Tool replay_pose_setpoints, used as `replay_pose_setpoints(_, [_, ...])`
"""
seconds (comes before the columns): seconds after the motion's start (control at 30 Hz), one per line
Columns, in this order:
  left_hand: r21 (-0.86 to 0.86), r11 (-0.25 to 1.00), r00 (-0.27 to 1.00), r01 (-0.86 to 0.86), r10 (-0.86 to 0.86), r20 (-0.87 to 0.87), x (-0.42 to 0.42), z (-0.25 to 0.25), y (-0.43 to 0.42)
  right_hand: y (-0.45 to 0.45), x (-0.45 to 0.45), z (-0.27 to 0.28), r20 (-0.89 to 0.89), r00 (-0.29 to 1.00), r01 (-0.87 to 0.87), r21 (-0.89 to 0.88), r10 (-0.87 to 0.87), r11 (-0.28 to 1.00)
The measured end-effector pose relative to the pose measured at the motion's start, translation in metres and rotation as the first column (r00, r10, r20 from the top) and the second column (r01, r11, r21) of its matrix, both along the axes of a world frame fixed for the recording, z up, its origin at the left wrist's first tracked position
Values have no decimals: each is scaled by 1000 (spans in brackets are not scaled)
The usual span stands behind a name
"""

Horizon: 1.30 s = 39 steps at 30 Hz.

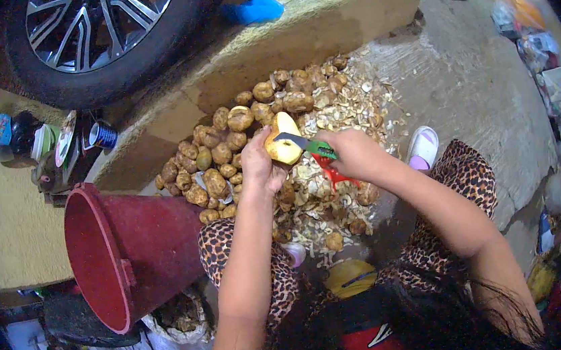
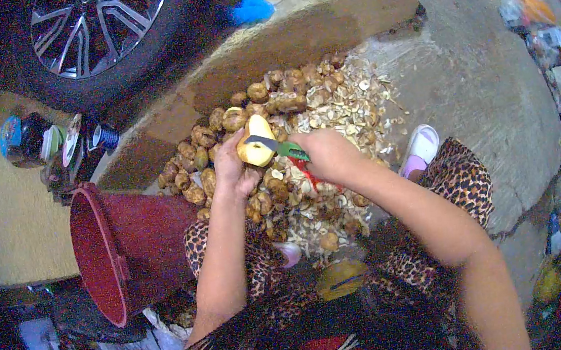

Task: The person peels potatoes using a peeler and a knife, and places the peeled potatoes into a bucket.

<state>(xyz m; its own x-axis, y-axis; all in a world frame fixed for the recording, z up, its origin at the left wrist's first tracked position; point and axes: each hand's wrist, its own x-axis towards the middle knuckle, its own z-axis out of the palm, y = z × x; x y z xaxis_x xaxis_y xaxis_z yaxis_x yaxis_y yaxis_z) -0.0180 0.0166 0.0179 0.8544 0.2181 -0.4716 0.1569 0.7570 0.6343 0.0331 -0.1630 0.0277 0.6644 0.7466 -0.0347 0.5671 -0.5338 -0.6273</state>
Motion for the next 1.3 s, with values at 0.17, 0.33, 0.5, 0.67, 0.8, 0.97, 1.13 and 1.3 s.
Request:
replay_pose_setpoints(0.17, [-99, 991, 996, -92, 93, 11, 3, 3, 2, -5, 3, 16, 281, 947, 145, 67, -158, 987])
replay_pose_setpoints(0.33, [-89, 989, 993, -115, 117, 14, 3, 6, -1, 0, -2, 7, 450, 878, 143, 87, -167, 986])
replay_pose_setpoints(0.5, [-144, 976, 985, -162, 169, 32, 2, 3, -2, 7, 0, 2, 527, 843, 72, 82, -105, 994])
replay_pose_setpoints(0.67, [-89, 989, 991, -116, 121, 51, 0, 6, 3, 12, -9, -10, 416, 908, 21, 44, -38, 999])
replay_pose_setpoints(0.8, [66, 997, 999, -38, 36, 34, -1, 11, 8, 8, 7, -9, 233, 964, -139, 35, 127, 990])
replay_pose_setpoints(0.97, [10, 1000, 997, 17, -18, 80, -1, 11, 12, 4, 10, 0, 164, 966, -206, 19, 201, 978])
replay_pose_setpoints(1.13, [17, 1000, 997, -11, 10, 71, 0, 10, 9, 6, 3, 9, 136, 986, -97, -13, 98, 995])
replay_pose_setpoints(1.3, [56, 993, 993, -102, 98, 60, 2, 10, 3, 7, 5, -6, 140, 989, -61, 53, 53, 997])
